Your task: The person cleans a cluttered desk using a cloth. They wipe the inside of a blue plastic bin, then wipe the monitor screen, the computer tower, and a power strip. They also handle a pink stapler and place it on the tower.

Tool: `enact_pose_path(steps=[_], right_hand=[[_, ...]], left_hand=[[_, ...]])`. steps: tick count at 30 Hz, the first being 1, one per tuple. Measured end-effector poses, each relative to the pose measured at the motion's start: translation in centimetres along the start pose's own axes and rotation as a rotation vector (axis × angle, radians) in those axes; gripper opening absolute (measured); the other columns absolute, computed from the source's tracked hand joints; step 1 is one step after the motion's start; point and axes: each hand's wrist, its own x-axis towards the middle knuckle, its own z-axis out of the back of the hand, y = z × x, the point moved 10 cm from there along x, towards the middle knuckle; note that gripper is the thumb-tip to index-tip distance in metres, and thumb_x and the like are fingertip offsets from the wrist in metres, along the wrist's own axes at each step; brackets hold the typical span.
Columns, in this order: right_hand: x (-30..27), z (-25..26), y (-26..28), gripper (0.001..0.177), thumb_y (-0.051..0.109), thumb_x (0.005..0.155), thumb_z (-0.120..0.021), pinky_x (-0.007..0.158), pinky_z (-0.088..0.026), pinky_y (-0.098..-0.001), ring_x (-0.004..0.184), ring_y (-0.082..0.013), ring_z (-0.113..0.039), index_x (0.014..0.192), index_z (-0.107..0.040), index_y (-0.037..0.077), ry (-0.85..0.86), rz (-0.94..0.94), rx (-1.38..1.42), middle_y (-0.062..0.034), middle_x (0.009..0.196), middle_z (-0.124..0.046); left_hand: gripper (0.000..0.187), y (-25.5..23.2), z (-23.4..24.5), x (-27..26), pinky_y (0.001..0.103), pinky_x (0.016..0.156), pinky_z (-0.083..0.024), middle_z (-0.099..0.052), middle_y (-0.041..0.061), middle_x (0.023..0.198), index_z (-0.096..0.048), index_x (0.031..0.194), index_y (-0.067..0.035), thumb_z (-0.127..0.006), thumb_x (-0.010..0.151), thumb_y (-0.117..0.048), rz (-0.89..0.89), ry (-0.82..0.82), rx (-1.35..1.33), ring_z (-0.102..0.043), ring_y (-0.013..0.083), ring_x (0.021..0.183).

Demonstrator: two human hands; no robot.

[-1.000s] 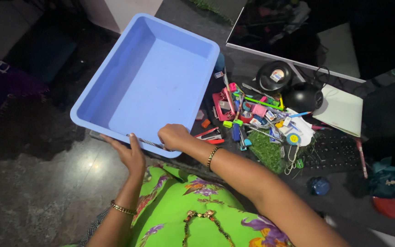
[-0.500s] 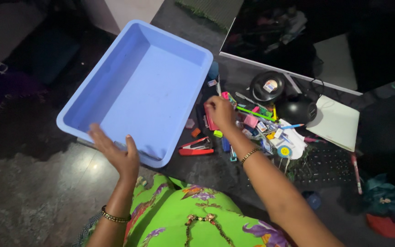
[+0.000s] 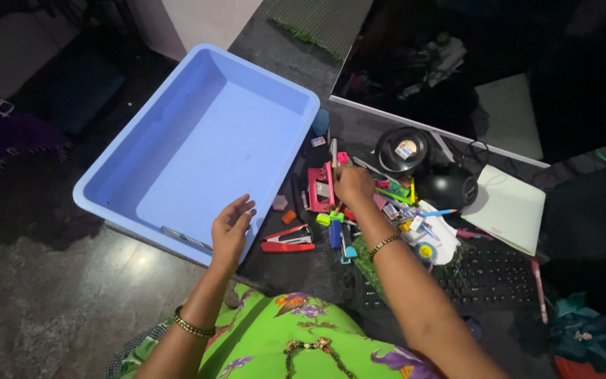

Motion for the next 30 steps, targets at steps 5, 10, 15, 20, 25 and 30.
enact_pose_path(steps=[5, 10, 15, 20, 25, 30], right_hand=[[0.6, -0.7, 0.3, 0.033, 0.029, 0.077, -0.078, 0.094, -0.049, -0.0506, 0.106, -0.0297, -0.069, 0.110, -0.076, 0.030, 0.027, 0.020, -0.064, -0.0049, 0.104, -0.076], [0.8, -1.9, -1.5, 0.040, 0.027, 0.074, -0.076, 0.100, -0.053, -0.0466, 0.107, -0.0254, -0.073, 0.115, -0.075, 0.029, 0.015, -0.112, 0.110, 0.0003, 0.104, -0.079], [1.4, -2.6, -1.5, 0.038, 0.035, 0.077, -0.078, 0.111, -0.033, -0.0605, 0.110, -0.0218, -0.070, 0.114, -0.074, 0.029, 0.113, -0.085, 0.096, 0.0058, 0.106, -0.078], [1.9, -3.2, -1.8, 0.043, 0.033, 0.068, -0.081, 0.106, -0.046, -0.0503, 0.109, -0.0238, -0.072, 0.111, -0.078, 0.029, 0.130, -0.132, 0.160, 0.0028, 0.106, -0.079], [3.1, -5.8, -3.5, 0.041, 0.034, 0.070, -0.085, 0.098, -0.049, -0.0431, 0.103, -0.0246, -0.071, 0.110, -0.079, 0.023, 0.122, -0.157, 0.196, -0.0050, 0.105, -0.078], [4.7, -8.7, -4.2, 0.025, 0.019, 0.076, -0.076, 0.075, -0.055, -0.0312, 0.080, -0.0147, -0.071, 0.095, -0.081, 0.003, 0.259, -0.023, 0.752, -0.0068, 0.088, -0.079]], left_hand=[[0.037, -0.9, -0.6, -0.3, 0.030, 0.097, -0.054, -0.074, 0.013, 0.121, -0.064, 0.133, 0.000, -0.061, 0.097, -0.006, -0.095, -0.031, 0.141, -0.070, 0.0174, 0.112], [0.034, -1.3, -0.6, -0.6, 0.030, 0.094, -0.055, -0.075, 0.013, 0.117, -0.065, 0.130, 0.000, -0.060, 0.097, -0.007, -0.080, -0.048, 0.190, -0.071, 0.0166, 0.109], [0.034, -1.2, -0.6, -0.4, 0.029, 0.089, -0.055, -0.076, 0.012, 0.116, -0.065, 0.130, 0.000, -0.062, 0.097, -0.008, -0.068, -0.064, 0.239, -0.071, 0.0169, 0.105], [0.034, -2.3, -1.0, -0.6, 0.029, 0.088, -0.057, -0.077, 0.013, 0.113, -0.066, 0.127, -0.001, -0.064, 0.095, -0.009, -0.112, -0.061, 0.364, -0.073, 0.0158, 0.103], [0.033, -2.7, -1.1, -1.0, 0.028, 0.085, -0.059, -0.078, 0.012, 0.111, -0.068, 0.127, -0.003, -0.065, 0.094, -0.010, -0.107, -0.072, 0.420, -0.075, 0.0151, 0.100], [0.032, -1.9, -0.9, -0.7, 0.029, 0.085, -0.057, -0.077, 0.011, 0.111, -0.068, 0.126, -0.001, -0.064, 0.095, -0.008, -0.080, -0.054, 0.336, -0.073, 0.0156, 0.099]])
